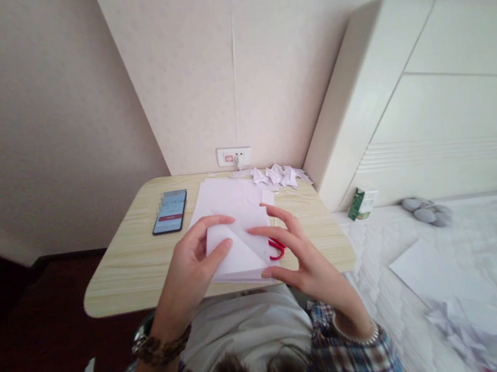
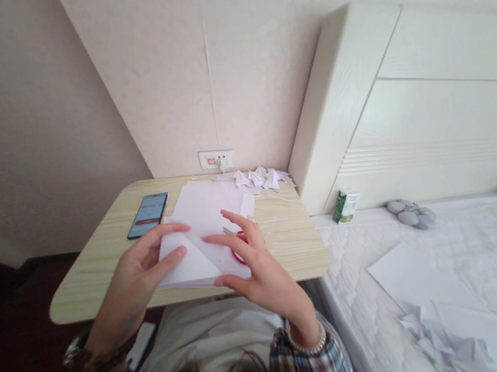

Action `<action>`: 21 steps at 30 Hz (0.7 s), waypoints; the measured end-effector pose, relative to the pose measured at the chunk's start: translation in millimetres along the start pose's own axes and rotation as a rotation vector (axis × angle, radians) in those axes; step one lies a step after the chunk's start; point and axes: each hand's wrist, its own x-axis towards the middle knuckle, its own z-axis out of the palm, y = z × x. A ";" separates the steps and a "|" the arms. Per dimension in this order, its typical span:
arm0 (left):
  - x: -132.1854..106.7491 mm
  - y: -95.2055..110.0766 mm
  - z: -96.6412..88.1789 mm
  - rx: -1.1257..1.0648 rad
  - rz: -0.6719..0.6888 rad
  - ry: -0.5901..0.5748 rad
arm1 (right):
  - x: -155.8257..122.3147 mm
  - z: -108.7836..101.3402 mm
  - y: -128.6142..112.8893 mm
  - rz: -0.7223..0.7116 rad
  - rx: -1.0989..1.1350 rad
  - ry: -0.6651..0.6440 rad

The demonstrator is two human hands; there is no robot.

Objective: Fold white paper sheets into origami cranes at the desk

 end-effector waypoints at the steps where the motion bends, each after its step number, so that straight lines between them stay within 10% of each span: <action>1: 0.0 -0.3 0.2 -0.017 -0.008 0.005 | -0.4 0.1 -0.1 -0.001 -0.002 -0.012; 21: -1.6 4.1 -0.1 0.113 0.032 -0.024 | -2.2 -6.9 -4.9 -0.069 0.027 0.046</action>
